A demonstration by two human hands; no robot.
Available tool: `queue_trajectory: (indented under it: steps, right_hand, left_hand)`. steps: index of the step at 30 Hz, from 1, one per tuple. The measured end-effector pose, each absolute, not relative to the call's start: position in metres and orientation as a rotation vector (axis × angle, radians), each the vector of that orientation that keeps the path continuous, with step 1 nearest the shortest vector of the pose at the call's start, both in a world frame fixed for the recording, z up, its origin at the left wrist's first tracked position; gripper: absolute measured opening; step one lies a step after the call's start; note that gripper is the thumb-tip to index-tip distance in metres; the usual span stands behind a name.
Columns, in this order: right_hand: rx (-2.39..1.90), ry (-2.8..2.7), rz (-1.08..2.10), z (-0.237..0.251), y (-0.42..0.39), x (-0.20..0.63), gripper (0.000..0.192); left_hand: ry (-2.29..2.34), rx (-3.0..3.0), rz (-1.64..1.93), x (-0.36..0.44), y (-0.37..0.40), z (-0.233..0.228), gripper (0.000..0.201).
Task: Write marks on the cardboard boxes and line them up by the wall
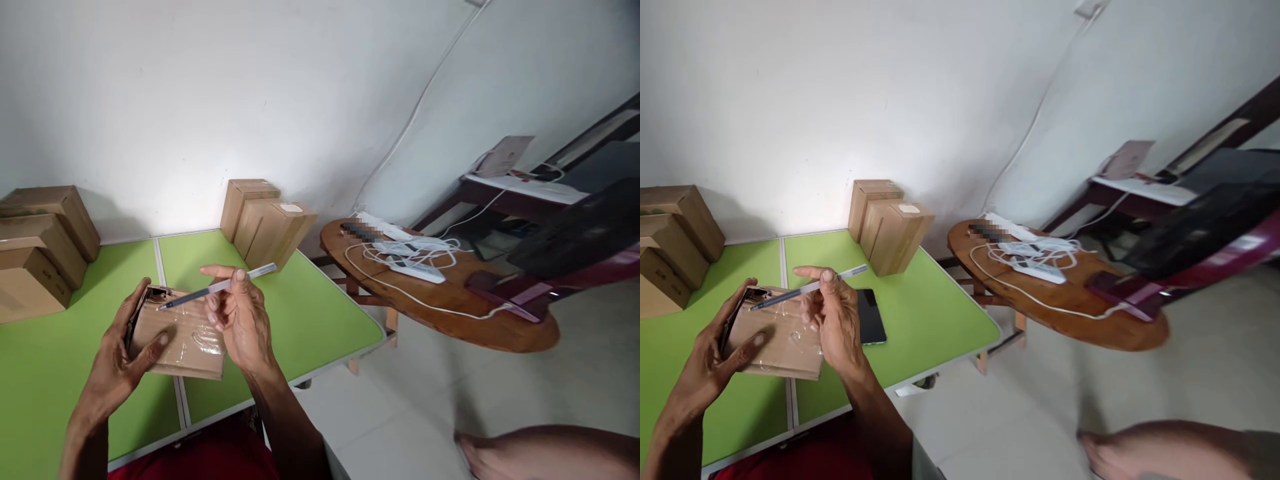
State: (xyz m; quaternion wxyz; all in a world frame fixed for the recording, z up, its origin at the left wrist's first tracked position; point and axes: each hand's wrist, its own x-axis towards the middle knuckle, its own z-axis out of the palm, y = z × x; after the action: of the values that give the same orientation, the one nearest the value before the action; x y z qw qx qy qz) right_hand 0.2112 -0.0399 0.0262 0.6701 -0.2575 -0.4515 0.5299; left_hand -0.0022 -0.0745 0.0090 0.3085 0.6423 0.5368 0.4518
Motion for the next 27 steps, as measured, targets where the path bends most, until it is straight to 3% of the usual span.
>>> queue_trajectory:
  steps: [7,22,27]
  right_hand:
    - [-0.513,-1.164,1.127,0.022,-0.043,0.220,0.035]
    - [-0.558,-1.293,1.048,0.018,-0.049,0.228,0.024]
    - [-0.657,-1.252,0.959,0.017,-0.048,0.238,0.034]
  left_hand:
    - [1.363,1.755,1.219,0.007,-0.078,0.001,0.092]
    - [1.413,1.817,1.224,0.013,-0.079,0.005,0.087]
    - [1.447,1.774,1.223,0.011,-0.078,0.005,0.090]
